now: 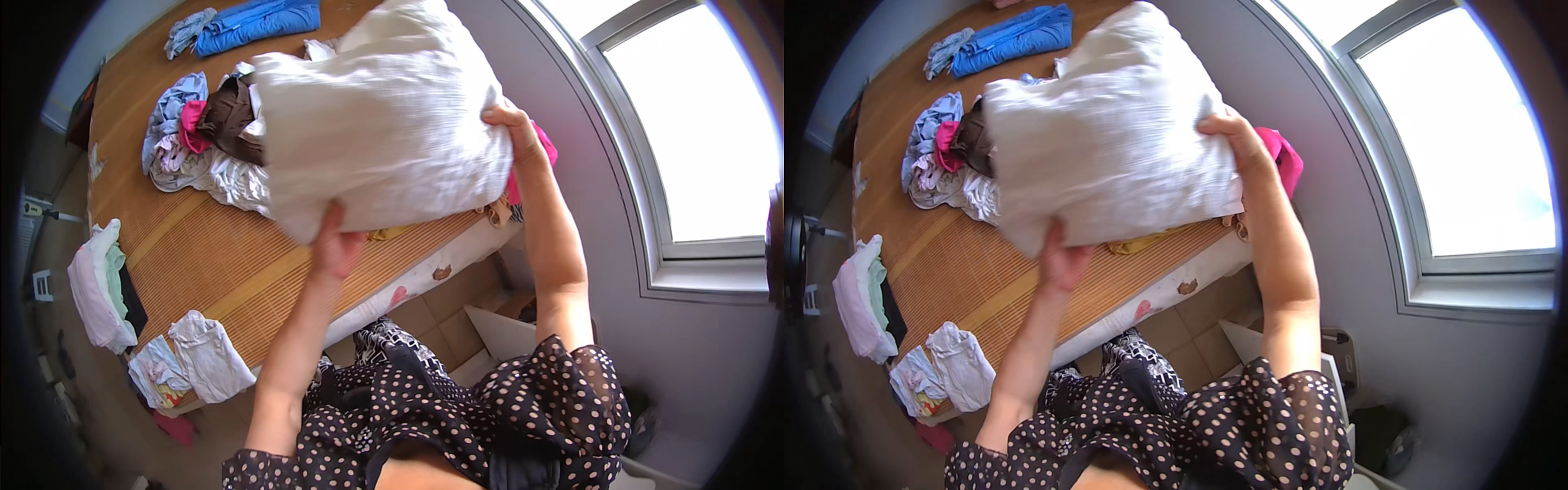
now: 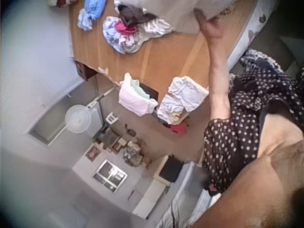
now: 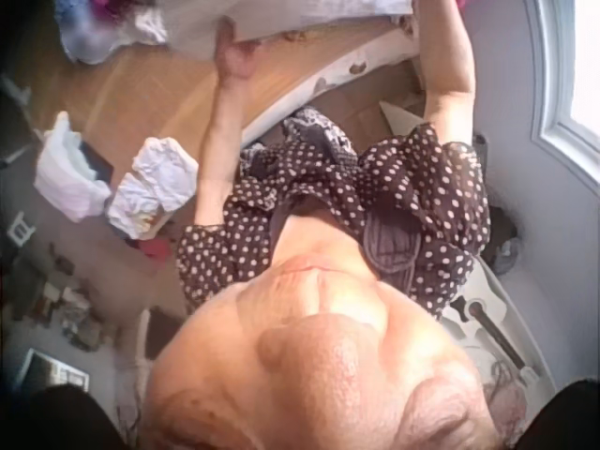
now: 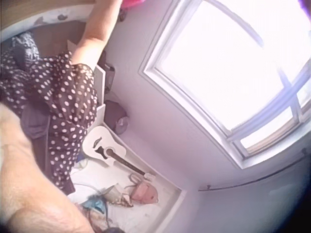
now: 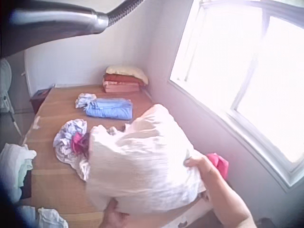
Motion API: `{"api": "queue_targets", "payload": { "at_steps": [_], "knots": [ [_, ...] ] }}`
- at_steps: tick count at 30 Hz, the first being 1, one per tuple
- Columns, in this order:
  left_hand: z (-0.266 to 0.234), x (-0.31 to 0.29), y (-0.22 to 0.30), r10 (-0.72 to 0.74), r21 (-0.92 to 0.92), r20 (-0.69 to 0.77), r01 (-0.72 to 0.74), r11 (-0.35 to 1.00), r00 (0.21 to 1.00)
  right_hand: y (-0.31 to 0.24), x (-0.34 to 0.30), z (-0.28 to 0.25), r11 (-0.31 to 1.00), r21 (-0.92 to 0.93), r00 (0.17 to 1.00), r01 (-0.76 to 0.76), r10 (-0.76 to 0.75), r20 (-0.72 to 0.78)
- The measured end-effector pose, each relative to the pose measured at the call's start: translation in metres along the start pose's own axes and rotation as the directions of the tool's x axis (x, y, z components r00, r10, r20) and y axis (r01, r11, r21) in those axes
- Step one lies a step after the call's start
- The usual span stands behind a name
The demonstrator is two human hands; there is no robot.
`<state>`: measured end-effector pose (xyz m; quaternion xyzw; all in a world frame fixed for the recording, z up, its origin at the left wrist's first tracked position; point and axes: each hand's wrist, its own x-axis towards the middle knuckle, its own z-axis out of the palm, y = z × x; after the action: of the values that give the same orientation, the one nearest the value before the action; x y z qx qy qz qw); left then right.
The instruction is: The person folds various pieces of clothing on a bed, including a white sheet, a brown shirt, a white hoodie, a striped t-shirt, and a blue shirt. The person handles each item individually, smoothing and folding them into neat stacks.
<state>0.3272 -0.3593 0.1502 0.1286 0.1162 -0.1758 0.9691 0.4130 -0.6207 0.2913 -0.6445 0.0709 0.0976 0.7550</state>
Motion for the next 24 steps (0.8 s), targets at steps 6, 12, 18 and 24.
{"api": "queue_targets", "payload": {
  "at_steps": [6,12,18,24],
  "knots": [
    [-0.086,0.036,-0.073,-0.141,0.400,-0.421,0.323,0.858,0.896,0.125,0.085,-0.134,0.325,-0.879,0.922,-0.350,-0.047,-0.385],
    [-0.142,-0.028,-0.041,-0.171,0.331,-0.616,0.450,0.830,0.769,0.154,0.101,-0.014,0.276,-0.961,0.877,0.016,-0.465,-0.119],
    [-0.171,-0.071,0.020,0.073,0.428,-0.733,0.375,0.822,0.677,0.246,0.151,0.019,0.098,-0.980,0.896,-0.172,-0.398,-0.197],
    [-0.197,-0.063,0.069,0.253,0.462,-0.785,0.262,0.847,0.565,0.267,0.153,0.029,-0.025,-0.989,0.849,-0.149,-0.516,-0.115]
  ]
}}
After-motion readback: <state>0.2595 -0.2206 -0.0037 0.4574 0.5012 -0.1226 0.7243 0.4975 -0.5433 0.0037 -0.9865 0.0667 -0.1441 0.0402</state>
